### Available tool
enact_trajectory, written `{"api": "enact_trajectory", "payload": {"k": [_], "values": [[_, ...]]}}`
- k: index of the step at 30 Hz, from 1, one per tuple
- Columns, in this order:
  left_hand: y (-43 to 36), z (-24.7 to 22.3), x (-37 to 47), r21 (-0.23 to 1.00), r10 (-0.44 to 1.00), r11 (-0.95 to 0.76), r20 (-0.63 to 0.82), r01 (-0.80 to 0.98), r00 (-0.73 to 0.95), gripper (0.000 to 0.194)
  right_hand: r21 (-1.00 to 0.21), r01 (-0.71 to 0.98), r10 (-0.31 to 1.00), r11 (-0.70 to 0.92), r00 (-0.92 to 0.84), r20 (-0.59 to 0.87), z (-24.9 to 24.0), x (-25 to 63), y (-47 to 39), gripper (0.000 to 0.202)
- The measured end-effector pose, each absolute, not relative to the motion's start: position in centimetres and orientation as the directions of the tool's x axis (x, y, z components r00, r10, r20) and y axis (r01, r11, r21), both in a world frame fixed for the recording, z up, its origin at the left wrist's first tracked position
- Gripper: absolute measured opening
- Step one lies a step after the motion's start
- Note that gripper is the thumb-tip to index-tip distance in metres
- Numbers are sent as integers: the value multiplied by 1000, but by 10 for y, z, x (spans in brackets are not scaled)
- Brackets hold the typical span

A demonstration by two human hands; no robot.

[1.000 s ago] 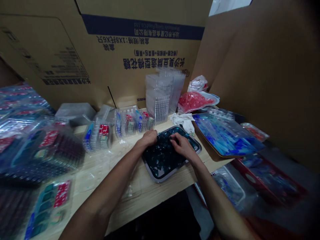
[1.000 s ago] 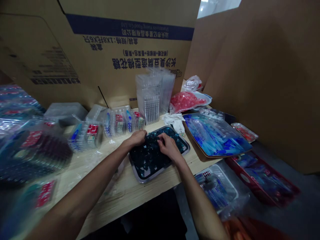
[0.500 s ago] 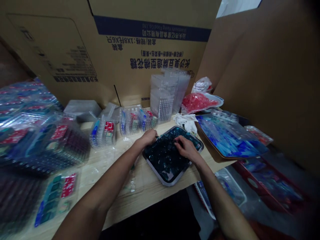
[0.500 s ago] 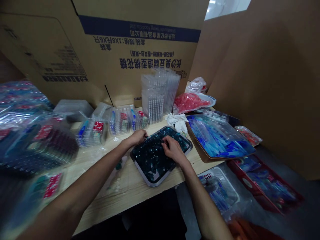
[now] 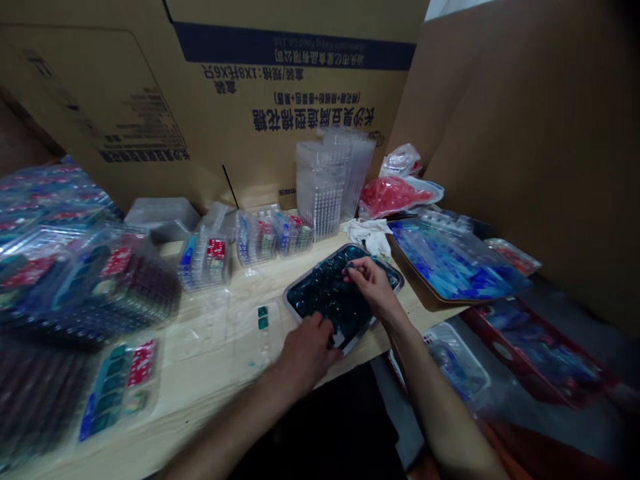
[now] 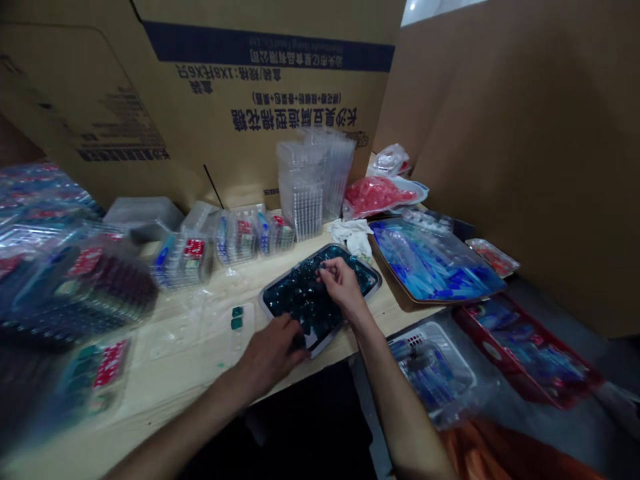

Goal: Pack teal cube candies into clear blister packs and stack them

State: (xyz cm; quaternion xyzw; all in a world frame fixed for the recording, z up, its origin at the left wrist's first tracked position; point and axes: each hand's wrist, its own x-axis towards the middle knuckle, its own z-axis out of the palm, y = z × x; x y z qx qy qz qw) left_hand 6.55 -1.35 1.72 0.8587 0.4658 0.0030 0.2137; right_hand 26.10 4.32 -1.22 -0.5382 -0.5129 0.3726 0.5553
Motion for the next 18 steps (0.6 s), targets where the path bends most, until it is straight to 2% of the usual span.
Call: {"api": "enact_trajectory", "payload": {"k": [2,4,12,13,15,17,18], "values": [[-33,10,70,359,777,-464,-274,810,567,31,-987,53,971,152,176,159,-6,255,42,32],[-39,7,76,347,772,-468,-288,813,567,32,-984,28,971,176,161,178,0,250,40,35],[-9,9,71,354,817,-457,-195,816,543,17,-979,88,974,186,111,195,7,247,25,36],[-6,11,69,403,832,-437,-157,804,532,16,-978,96,975,185,108,195,7,246,22,35],[-3,16,67,636,880,-327,-65,699,471,18,-967,159,973,200,82,214,7,243,15,30],[-5,21,65,917,930,-96,-56,387,364,25,-921,296,962,251,29,272,9,234,5,22],[-7,22,65,983,942,34,-91,178,322,29,-878,377,949,296,-7,317,10,228,0,17]]}}
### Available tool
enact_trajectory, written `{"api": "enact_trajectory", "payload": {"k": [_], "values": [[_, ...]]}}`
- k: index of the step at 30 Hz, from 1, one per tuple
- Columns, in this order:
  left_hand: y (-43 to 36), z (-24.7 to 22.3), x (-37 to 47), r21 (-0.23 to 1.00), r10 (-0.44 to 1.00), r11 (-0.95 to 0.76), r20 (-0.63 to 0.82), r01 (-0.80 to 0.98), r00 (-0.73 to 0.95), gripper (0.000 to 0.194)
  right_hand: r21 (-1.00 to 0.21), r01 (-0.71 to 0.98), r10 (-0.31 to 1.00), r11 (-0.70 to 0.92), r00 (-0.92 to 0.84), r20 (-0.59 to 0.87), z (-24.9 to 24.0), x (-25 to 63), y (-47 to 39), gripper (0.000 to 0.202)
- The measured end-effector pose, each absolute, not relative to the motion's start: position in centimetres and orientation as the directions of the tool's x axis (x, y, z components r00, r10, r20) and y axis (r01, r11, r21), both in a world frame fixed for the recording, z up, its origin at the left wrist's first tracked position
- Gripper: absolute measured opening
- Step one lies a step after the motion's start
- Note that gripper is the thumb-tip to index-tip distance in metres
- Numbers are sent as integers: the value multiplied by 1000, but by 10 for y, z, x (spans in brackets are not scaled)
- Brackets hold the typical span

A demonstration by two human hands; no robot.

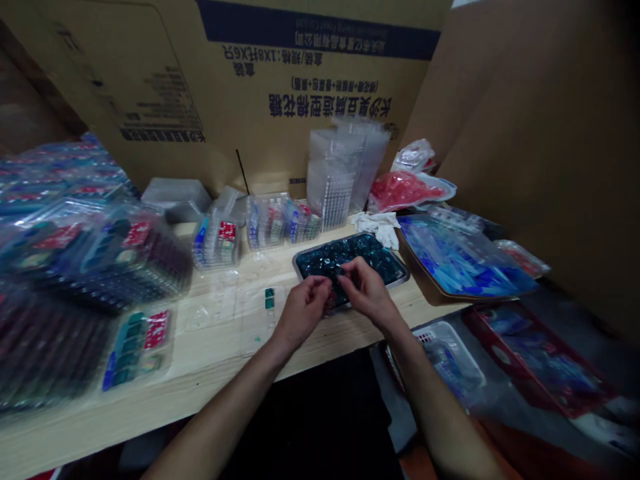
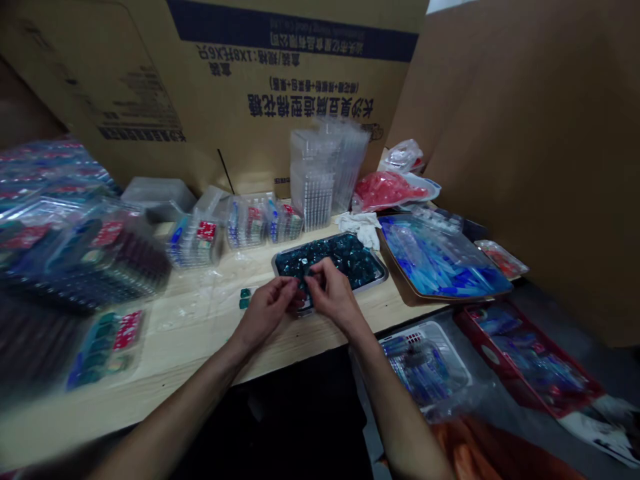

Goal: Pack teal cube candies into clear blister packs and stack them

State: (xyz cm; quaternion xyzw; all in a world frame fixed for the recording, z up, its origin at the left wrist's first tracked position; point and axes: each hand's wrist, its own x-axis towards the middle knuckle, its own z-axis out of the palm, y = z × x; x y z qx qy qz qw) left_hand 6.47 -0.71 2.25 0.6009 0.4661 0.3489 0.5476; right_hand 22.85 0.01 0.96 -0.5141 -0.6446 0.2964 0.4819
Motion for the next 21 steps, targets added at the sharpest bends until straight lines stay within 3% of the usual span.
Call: {"api": "enact_trajectory", "payload": {"k": [3,9,16,21], "values": [[-15,23,60,919,944,279,-211,-277,253,39,-717,551,888,428,-106,448,12,206,-14,8],[-24,17,31,800,947,310,-310,-515,88,38,-649,585,854,487,-163,494,10,163,-27,14],[-33,14,-6,825,950,270,-311,-496,1,38,-794,294,846,532,-219,486,-1,130,-30,14],[-35,12,-35,940,970,188,-223,-285,-95,36,-827,255,859,500,-261,440,-1,128,-28,22]]}}
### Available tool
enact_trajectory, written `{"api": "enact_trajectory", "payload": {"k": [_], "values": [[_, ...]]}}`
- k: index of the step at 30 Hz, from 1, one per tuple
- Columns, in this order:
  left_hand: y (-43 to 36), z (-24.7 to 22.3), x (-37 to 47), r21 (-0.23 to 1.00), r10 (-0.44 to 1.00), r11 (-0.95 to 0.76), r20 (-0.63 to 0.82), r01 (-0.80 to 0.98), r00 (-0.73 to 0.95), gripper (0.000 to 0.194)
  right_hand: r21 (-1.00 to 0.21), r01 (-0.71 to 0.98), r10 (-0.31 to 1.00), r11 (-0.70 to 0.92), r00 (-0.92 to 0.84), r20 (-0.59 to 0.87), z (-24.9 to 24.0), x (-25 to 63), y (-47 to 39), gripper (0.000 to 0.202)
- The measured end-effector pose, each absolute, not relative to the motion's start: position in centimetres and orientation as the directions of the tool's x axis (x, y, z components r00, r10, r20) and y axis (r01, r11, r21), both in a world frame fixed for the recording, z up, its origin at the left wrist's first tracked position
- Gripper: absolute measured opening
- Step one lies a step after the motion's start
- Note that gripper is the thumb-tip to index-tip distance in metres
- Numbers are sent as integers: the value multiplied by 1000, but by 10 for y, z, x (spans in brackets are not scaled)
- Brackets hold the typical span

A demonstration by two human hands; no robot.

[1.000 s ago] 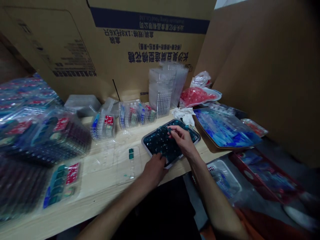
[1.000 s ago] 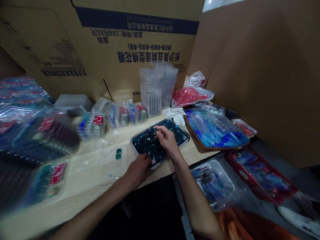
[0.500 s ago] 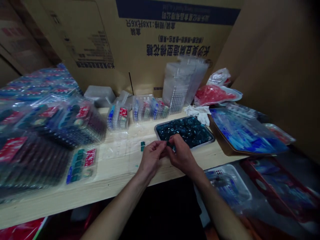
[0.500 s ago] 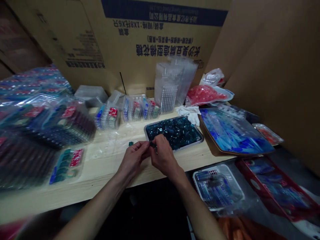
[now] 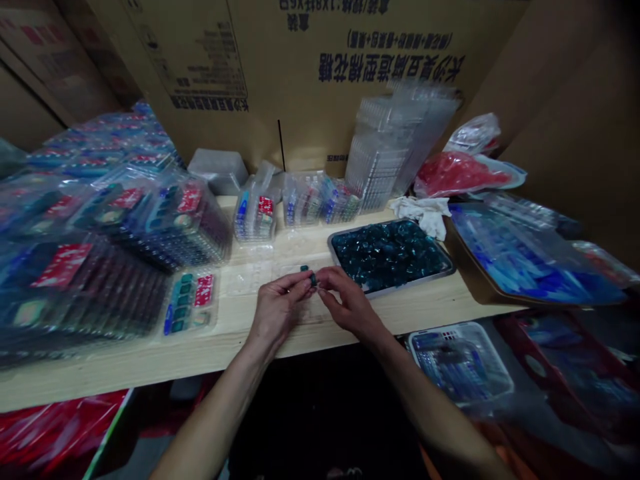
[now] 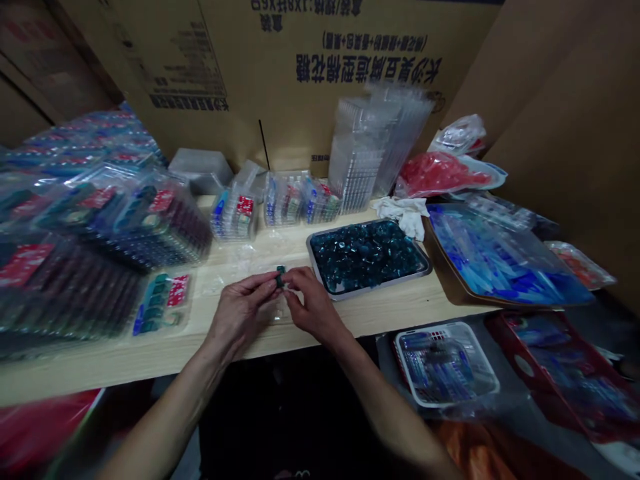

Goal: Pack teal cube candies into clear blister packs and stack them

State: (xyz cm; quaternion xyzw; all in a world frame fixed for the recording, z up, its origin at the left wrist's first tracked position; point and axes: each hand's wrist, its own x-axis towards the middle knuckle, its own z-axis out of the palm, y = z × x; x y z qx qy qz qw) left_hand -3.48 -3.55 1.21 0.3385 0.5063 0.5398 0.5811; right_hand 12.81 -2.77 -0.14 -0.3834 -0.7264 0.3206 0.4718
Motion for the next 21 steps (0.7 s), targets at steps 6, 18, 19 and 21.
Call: {"api": "enact_trajectory", "payload": {"k": [6,18,19,21], "values": [[-20,11,-93,962,976,-74,124,263,-177,24,-664,488,823,566,-379,422,-8,129,-51,39],[-1,-32,-65,459,834,-549,243,698,495,20,-492,655,780,574,-620,86,-18,115,-76,49],[0,-35,-66,443,828,-558,244,701,505,21,-495,651,779,576,-620,90,-19,116,-76,50],[-1,-39,-68,427,820,-571,259,701,510,22,-498,654,787,569,-609,100,-20,116,-77,50]]}}
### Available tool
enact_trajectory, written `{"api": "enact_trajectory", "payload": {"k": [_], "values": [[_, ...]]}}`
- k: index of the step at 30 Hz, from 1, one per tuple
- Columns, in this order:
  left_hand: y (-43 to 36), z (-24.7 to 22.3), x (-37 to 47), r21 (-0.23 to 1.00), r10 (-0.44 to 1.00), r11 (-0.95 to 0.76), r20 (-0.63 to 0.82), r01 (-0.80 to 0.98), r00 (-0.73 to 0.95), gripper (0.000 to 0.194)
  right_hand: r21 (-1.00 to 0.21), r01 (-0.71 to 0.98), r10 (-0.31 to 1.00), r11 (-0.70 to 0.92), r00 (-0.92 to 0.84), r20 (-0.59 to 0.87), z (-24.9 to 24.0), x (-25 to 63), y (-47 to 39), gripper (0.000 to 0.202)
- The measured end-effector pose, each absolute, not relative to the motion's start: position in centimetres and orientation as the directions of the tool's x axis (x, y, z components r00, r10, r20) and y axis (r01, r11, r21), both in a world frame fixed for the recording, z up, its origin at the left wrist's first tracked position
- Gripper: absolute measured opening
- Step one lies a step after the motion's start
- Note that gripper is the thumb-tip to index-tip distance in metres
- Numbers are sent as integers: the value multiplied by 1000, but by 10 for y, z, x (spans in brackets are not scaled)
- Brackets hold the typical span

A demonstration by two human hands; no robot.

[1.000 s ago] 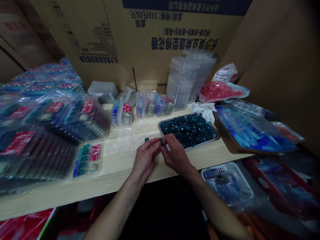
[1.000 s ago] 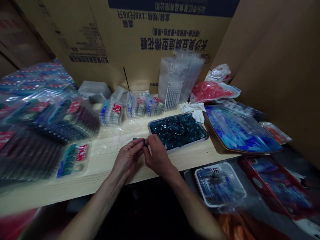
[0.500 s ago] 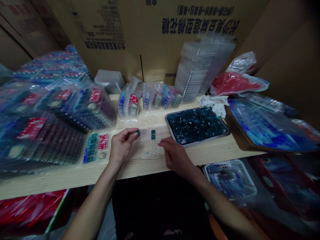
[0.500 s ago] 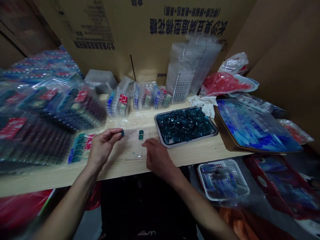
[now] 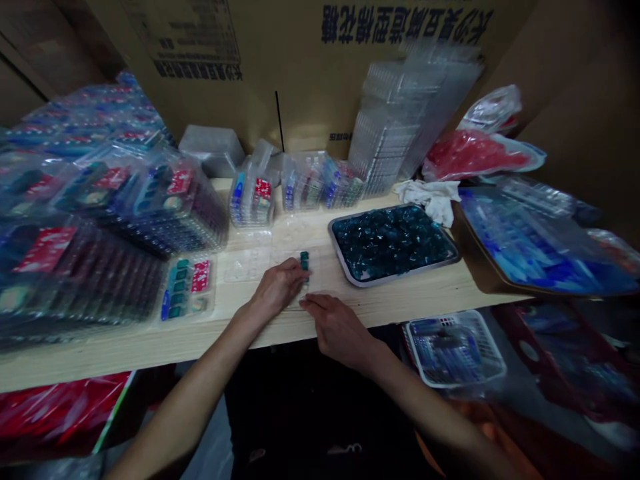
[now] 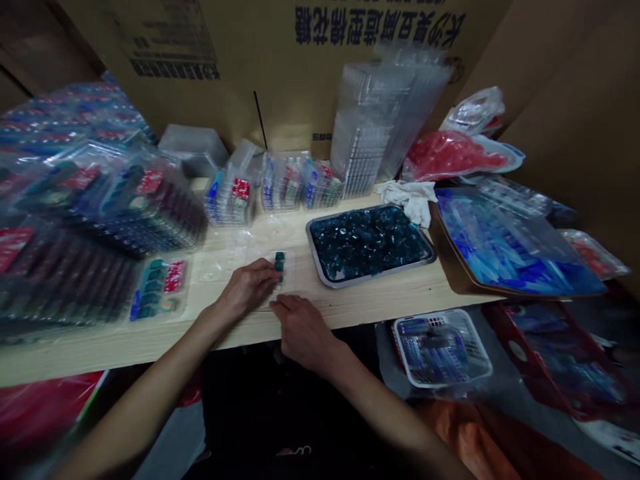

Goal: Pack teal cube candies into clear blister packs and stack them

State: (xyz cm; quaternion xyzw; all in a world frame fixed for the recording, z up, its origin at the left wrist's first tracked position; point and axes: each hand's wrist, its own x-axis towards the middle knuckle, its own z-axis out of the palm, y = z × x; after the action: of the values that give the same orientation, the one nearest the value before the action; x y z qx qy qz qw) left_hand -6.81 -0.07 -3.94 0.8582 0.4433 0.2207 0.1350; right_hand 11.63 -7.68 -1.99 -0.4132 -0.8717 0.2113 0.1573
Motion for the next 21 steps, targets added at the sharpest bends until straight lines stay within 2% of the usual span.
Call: {"api": "enact_trajectory", "payload": {"k": [5,8,12,14,19,21], "values": [[-9,-44,-69,411,812,-584,288,700,508,25,-529,650,805,546,-582,116,-18,113,-78,45],[-13,-31,-66,403,827,-560,327,724,458,25,-571,611,806,549,-566,170,-14,119,-75,42],[-2,1,-39,478,846,-515,418,712,332,25,-603,629,871,490,-383,308,-14,141,-69,39],[16,11,-9,496,843,-523,422,693,334,23,-607,660,896,443,-299,329,-18,155,-65,36],[75,7,77,372,876,-481,155,794,458,27,-610,686,915,397,-241,325,-30,173,-62,34],[91,1,96,359,875,-479,115,801,471,25,-622,667,908,410,-237,345,-32,177,-66,33]]}}
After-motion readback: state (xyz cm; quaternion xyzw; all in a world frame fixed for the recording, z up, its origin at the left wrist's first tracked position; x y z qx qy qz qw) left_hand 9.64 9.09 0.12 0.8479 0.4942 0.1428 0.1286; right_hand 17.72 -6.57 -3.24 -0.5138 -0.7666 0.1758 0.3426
